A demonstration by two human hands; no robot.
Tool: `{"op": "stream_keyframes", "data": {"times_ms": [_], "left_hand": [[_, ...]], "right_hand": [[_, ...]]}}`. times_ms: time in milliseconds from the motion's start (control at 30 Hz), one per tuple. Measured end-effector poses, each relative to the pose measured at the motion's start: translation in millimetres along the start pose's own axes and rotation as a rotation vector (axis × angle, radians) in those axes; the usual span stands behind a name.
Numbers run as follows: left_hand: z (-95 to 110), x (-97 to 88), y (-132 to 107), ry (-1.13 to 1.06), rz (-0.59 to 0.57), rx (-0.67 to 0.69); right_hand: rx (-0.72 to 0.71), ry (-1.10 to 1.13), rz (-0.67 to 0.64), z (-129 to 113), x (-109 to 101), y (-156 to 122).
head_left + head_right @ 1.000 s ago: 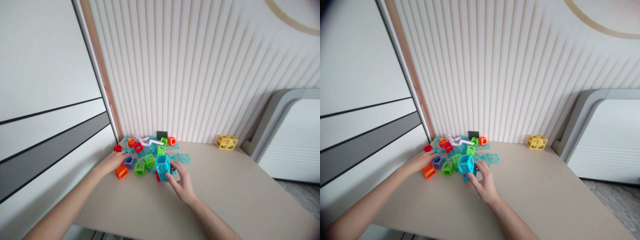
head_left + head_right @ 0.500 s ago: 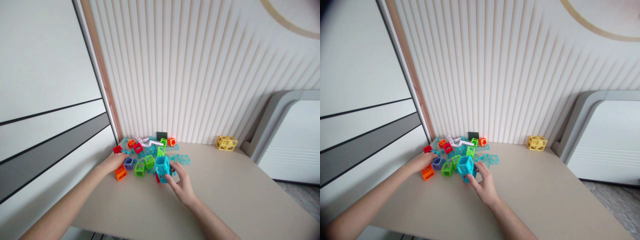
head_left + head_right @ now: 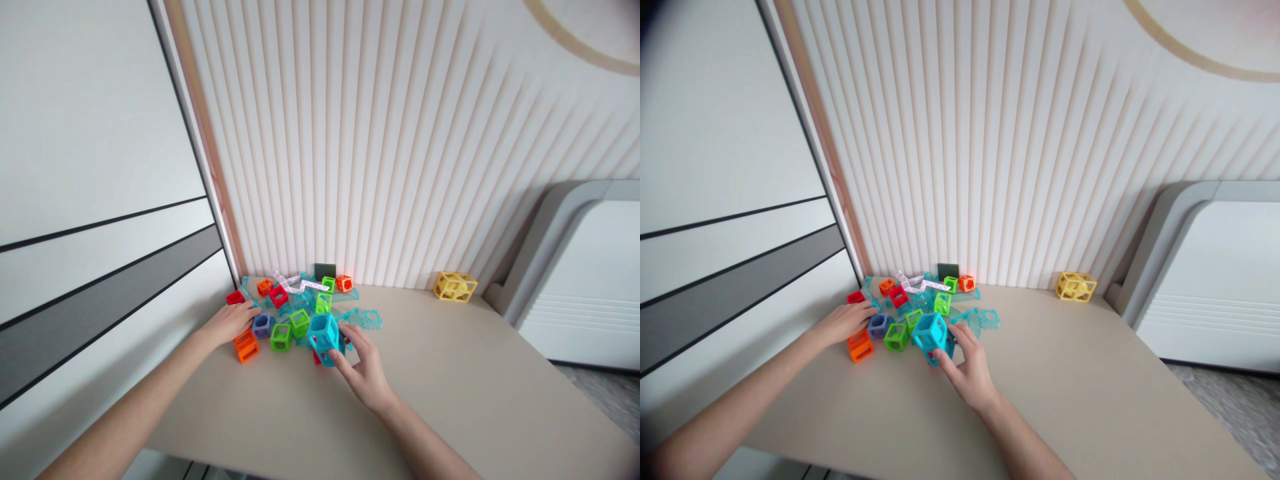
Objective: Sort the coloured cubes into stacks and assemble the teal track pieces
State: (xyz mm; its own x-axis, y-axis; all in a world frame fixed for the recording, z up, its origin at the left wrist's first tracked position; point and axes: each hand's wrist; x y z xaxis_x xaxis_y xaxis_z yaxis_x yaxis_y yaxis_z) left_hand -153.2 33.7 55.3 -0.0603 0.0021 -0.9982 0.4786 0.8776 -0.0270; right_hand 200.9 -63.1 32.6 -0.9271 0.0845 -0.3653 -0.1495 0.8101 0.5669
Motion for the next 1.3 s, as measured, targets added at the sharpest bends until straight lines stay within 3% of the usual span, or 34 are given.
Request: {"op": "stream_keyframes", "data": {"times_ms": [233,533,767,1300], "left_hand": [[3,-4.1,-1,-0.012,0.003,-0.010],[-14,14.0,-2,-0.152,0.079,-0.027],[-16,22.7,4,-0.214,0.079,-0.027],[-7,7.2,7,-0.406,-0.006,0.008]], "right_hand": [[0.002,-0.009,-0.011,3,1,0],[0.009,0.006,-0.037,2,1,-1],[0.010,0.004,-0.048,4,1,-2],[-0.001,0.001,-0.056,2,0,-1]]}}
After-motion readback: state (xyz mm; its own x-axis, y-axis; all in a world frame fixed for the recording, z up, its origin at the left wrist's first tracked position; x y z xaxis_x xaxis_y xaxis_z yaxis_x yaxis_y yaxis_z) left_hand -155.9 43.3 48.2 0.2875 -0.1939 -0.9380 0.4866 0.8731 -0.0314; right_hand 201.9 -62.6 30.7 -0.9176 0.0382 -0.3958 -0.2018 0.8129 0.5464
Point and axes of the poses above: each hand's wrist, its own y-axis towards the middle knuckle, its own x-axis out of the palm, z = x × y, and after that the axes turned 3 degrees about x, right-handed
